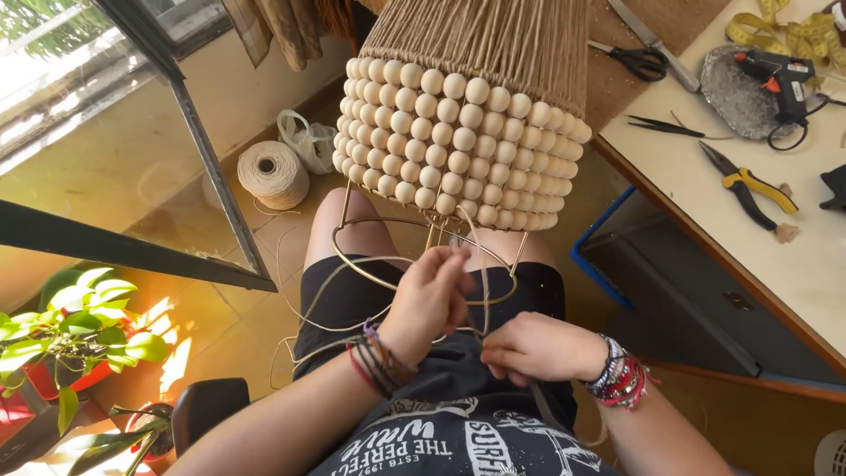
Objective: Weaving twine around a metal frame and wooden beads to create a lampshade
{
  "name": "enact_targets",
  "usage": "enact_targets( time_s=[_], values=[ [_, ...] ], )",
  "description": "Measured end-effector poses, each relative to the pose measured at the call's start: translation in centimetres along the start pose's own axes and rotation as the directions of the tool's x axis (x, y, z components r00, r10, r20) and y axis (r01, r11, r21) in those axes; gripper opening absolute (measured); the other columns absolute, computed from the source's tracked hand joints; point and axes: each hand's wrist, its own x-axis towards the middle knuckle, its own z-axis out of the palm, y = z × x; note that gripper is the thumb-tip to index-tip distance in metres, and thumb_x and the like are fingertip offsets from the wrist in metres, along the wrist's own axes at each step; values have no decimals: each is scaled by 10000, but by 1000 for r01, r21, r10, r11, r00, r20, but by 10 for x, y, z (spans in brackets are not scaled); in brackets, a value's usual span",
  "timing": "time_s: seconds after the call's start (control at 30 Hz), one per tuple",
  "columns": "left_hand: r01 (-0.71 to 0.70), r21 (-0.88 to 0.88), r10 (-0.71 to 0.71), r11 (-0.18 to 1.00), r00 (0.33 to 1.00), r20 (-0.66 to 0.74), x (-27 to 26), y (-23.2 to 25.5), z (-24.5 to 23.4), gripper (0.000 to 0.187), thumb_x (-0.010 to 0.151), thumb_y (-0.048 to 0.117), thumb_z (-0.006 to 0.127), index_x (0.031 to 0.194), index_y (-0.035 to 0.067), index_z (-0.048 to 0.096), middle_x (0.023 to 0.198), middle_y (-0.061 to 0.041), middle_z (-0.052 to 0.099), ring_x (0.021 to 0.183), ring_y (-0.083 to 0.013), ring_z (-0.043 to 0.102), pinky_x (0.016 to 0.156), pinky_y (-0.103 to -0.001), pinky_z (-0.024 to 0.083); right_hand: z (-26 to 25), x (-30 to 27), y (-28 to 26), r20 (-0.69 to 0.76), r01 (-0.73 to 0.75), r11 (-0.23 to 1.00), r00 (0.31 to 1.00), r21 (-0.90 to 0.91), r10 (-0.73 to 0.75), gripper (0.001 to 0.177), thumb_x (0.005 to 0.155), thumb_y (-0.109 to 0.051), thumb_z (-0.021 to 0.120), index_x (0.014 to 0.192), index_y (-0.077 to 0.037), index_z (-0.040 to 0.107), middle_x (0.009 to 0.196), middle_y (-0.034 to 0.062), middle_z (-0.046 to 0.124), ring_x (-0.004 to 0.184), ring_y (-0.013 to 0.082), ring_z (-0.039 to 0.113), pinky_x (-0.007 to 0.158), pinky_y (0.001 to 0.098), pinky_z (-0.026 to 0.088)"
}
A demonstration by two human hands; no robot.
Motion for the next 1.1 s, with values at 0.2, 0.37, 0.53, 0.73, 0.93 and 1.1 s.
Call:
enact_targets(
  time_s=[0.2, 0.37, 0.53, 0.73, 0.93, 1.1],
  values=[
    [-12, 443, 27, 896, 999, -28, 3, -12, -29, 305, 1072, 231, 481, 877, 93, 670, 532, -21, 603, 407, -130, 599, 405, -239, 493, 3, -5, 7, -549, 269, 928, 831, 259, -88, 311, 999, -215, 501, 1016, -129, 800, 794, 86, 806, 804, 190, 722, 789, 401, 575],
    [5, 454, 27, 891, 998, -64, -18, 10, -8, 302, 1093, 249, 418, 867, 89, 542, 497, -45, 537, 331, -164, 493, 337, -285, 362, 1, -39, -53, -694, 540, 824, 660, 169, -290, 523, 1035, -435, 429, 997, -55, 787, 841, 60, 828, 783, 148, 801, 782, 275, 600],
    [-66, 526, 82, 848, 997, -7, -24, 13, -2, 295, 1076, 219, 432, 839, 99, 561, 626, -44, 696, 380, -142, 550, 422, -282, 448, 10, -19, -40, -683, 155, 978, 700, -139, -208, 520, 981, -158, 463, 1498, -106, 482, 1128, 143, 773, 1008, 295, 761, 864, 444, 534],
    [-345, 938, 564, 26, 780, 271, -5, -35, -22, 227, 989, 290, 609, 798, 175, 569, 544, -73, 597, 440, -306, 659, 375, -367, 537, 3, 25, 7, -734, 84, 987, 678, 136, 44, 341, 1038, -395, 499, 1248, -260, 732, 1080, 18, 804, 1056, 284, 726, 840, 429, 596],
    [-530, 839, 352, -120, 768, 536, -12, -49, -10, 208, 890, 170, 564, 692, 150, 625, 478, -39, 596, 438, -287, 676, 394, -403, 559, 13, 88, 24, -721, 120, 980, 692, 162, 34, 324, 1023, -381, 556, 777, -224, 696, 593, -5, 701, 659, 232, 707, 672, 347, 562],
    [-590, 765, 557, -260, 556, 617, -11, 44, -12, 86, 836, 184, 620, 862, 105, 599, 716, -105, 584, 650, -345, 613, 558, -420, 506, 7, 41, 18, -423, -56, 958, 904, -281, -71, 299, 1001, -321, 553, 917, -119, 757, 781, 188, 752, 833, 460, 702, 753, 551, 571]
  ],
)
